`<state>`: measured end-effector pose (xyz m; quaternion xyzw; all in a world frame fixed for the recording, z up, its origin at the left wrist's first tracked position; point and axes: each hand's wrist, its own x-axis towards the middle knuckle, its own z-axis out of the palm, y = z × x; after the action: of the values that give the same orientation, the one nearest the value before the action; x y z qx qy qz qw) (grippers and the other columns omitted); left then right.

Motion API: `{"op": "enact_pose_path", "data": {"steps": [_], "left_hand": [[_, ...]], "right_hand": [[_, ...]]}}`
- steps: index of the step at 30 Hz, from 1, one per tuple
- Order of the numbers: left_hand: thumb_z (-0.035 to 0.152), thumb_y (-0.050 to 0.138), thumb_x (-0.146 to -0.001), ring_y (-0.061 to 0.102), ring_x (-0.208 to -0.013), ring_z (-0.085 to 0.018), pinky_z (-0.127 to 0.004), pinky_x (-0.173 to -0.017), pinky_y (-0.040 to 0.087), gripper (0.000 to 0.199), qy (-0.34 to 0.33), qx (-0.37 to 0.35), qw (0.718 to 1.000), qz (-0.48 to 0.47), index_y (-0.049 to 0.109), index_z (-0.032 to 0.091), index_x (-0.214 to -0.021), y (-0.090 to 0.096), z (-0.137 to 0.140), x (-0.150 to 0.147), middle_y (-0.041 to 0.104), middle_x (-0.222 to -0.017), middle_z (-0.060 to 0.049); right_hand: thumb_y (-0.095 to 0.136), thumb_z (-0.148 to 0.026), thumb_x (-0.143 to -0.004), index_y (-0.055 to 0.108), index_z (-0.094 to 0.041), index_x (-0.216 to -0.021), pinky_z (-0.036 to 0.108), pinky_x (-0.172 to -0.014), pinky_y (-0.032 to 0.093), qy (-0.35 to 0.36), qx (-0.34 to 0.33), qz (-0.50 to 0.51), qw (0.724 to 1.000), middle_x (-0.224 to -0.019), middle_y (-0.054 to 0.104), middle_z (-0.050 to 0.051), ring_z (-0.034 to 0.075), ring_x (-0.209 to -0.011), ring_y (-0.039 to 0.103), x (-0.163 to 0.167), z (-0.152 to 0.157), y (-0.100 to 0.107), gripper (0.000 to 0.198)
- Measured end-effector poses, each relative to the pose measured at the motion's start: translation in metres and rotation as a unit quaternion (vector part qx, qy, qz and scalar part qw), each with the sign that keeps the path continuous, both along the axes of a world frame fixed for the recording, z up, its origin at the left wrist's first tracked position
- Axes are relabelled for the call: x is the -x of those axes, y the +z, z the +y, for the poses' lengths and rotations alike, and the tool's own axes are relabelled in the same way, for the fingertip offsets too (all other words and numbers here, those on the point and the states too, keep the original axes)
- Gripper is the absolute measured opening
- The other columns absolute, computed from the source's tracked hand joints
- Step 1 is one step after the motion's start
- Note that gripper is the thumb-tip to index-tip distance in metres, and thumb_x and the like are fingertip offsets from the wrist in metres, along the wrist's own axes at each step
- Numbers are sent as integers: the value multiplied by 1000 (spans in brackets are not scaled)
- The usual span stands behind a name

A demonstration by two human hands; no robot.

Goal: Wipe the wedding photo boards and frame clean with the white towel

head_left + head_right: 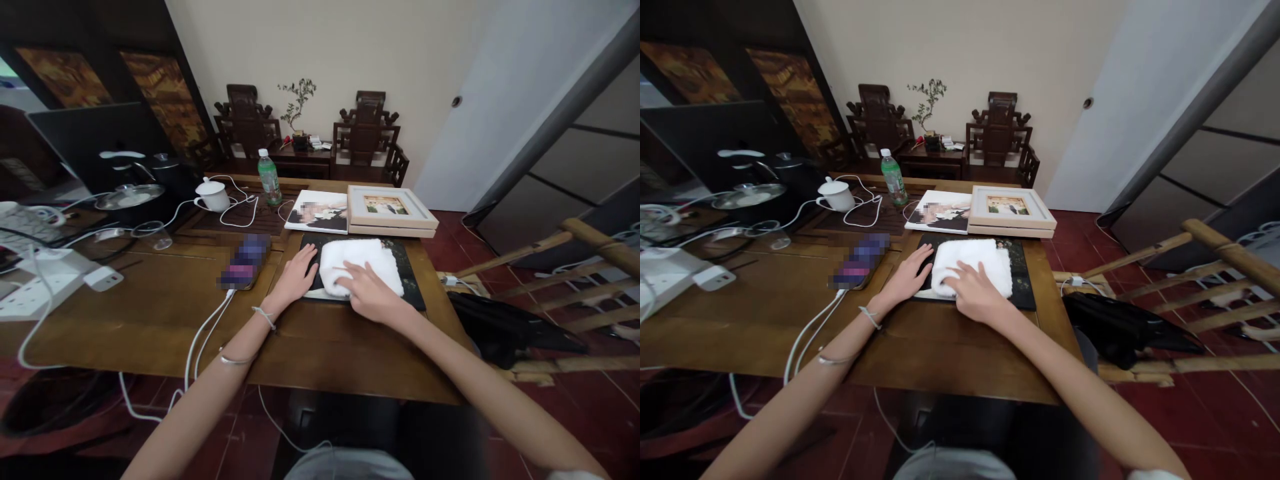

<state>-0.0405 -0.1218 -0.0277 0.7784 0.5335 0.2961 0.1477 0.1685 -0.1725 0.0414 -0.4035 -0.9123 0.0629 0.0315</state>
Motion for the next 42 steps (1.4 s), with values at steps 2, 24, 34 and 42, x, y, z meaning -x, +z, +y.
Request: {"op": "enact_pose_path", "data": {"steps": [2, 24, 34, 42], "left_hand": [[29, 38, -93, 29, -140, -24, -52, -110, 29, 43, -5, 0, 1000, -8, 46, 17, -134, -1, 1, 1, 38, -148, -12], [26, 32, -94, 30, -140, -22, -50, -112, 28, 44, -10, -3, 1000, -11, 47, 18, -134, 0, 1, -1, 41, -147, -10], [29, 30, -95, 29, -140, -23, -51, -112, 28, 45, -10, 7, 1000, -12, 43, 18, -137, -2, 1, 1, 38, -149, -10], [42, 24, -98, 37, -136, -18, -37, -114, 27, 53, 27, -55, 983, -173, 42, 14, -138, 13, -6, -1, 44, -145, -10]], "right_hand": [[39, -1, -74, 55, -16, -124, 59, -103, 29, -16, -17, -5, 1000, -134, 51, 19, 31, -134, 34, 6, 26, 1, 54], [45, -6, -76, 63, -18, -113, 71, -104, 19, 56, -12, -39, 998, -150, 34, 11, 39, -139, 19, 4, -67, -8, 43], [40, 1, -73, 55, -19, -125, 66, -104, 24, -9, -35, -18, 999, -146, 40, 12, 32, -139, 25, 15, 25, -3, 58], [40, -3, -78, 53, -15, -127, 74, -100, 20, 25, -72, -35, 997, -150, 34, 13, 38, -139, 19, 47, 36, -14, 53]]}}
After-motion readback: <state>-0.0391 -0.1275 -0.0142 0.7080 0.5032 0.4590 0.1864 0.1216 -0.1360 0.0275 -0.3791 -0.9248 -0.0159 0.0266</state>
